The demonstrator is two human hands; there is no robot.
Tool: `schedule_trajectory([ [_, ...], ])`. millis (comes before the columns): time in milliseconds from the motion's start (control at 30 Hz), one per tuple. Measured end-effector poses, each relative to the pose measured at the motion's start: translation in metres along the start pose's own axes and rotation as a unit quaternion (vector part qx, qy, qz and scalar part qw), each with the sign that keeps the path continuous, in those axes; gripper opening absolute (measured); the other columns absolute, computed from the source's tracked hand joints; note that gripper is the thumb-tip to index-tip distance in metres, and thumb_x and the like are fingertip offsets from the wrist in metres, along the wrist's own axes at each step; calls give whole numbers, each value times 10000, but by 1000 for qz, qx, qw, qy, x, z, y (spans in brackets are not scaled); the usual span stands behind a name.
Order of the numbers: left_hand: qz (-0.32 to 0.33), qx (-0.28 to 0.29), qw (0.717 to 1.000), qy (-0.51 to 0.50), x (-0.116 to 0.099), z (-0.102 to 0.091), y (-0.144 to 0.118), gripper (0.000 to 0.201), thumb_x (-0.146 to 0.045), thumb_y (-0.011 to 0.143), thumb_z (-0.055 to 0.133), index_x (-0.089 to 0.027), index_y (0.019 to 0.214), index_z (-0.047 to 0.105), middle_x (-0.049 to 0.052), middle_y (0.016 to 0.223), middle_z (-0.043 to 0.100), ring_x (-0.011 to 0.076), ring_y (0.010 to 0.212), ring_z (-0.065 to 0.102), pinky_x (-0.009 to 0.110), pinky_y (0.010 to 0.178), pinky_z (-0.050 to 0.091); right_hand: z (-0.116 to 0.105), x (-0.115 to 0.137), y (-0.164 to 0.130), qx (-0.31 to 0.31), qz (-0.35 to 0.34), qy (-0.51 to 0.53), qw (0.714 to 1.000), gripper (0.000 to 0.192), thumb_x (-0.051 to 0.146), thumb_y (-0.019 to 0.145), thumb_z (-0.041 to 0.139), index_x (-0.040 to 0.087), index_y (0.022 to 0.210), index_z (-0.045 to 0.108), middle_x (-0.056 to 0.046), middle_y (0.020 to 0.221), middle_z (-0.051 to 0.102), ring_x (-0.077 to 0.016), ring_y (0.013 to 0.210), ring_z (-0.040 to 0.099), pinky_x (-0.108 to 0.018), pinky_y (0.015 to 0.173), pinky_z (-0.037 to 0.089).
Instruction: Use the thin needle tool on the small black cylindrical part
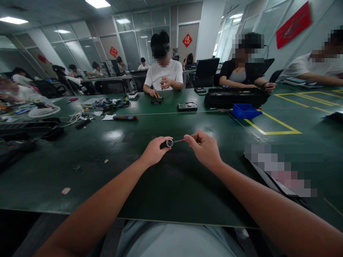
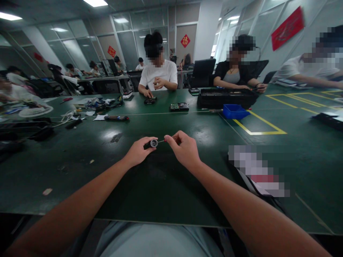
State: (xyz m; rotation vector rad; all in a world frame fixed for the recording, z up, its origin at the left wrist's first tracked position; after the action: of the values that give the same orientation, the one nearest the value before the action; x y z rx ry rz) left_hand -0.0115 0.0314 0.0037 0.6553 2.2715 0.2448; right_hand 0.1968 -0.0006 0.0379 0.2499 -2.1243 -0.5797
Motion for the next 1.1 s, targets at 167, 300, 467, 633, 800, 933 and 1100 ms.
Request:
schedule_trajectory([
  [167,4,-2,1000,9,0,0,0,410,-196,864,706,-245,1266,641,49,1237,675,233,1165,602,422,1047,432,-1,2,0,-14,-21,-6,1000,443,533,857,643,228,579,480,47,495,461,-109,467,417,-264,482,305],
  [300,6,-4,1000,14,1,-1,1,409,-197,861,714,-245,1261,641,43,1230,678,229,1156,608,414,1041,440,1,3,-1,-6,-39,-3,999,361,484,858,658,219,645,536,39,547,510,-113,494,449,-265,505,338],
  [467,4,-1,1000,17,0,-1,1,414,-191,857,714,-247,1261,644,44,1227,678,232,1156,609,418,1047,440,1,4,-2,19,-79,26,996,176,376,895,620,209,839,624,-26,758,682,-171,670,621,-304,634,464],
  [633,1,8,1000,26,-2,0,0,406,-193,862,709,-244,1260,647,53,1239,674,242,1156,609,428,1035,445,4,6,-3,63,-102,37,992,125,287,925,552,206,974,634,-44,868,713,-190,785,668,-323,721,490],
  [800,2,9,1000,25,-2,0,0,404,-186,855,713,-234,1252,651,52,1233,678,238,1150,613,418,1039,445,5,6,-2,78,-63,10,995,301,390,999,433,208,918,658,-18,696,650,-174,629,612,-310,604,421],
  [933,0,9,1000,23,-1,0,1,404,-191,853,716,-238,1249,654,55,1237,678,242,1154,612,429,1037,446,5,3,-3,46,-50,43,997,225,331,959,496,201,1092,622,-36,793,684,-186,691,636,-326,648,455],
  [1100,-8,-4,999,38,-2,-1,1,422,-203,846,728,-249,1260,659,50,1224,695,247,1132,625,441,1037,445,12,-7,0,47,13,185,981,210,380,928,552,199,983,644,-53,848,710,-202,796,678,-364,749,520],
])
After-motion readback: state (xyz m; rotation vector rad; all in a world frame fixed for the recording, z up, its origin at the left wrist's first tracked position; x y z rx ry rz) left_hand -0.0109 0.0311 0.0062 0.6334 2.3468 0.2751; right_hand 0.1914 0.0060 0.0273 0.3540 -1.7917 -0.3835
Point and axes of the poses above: each hand's wrist, its own y-axis towards the middle knuckle, its own z-axis out of the palm, x = y × z, the point moved 4 cm from there along y, towards the middle knuckle
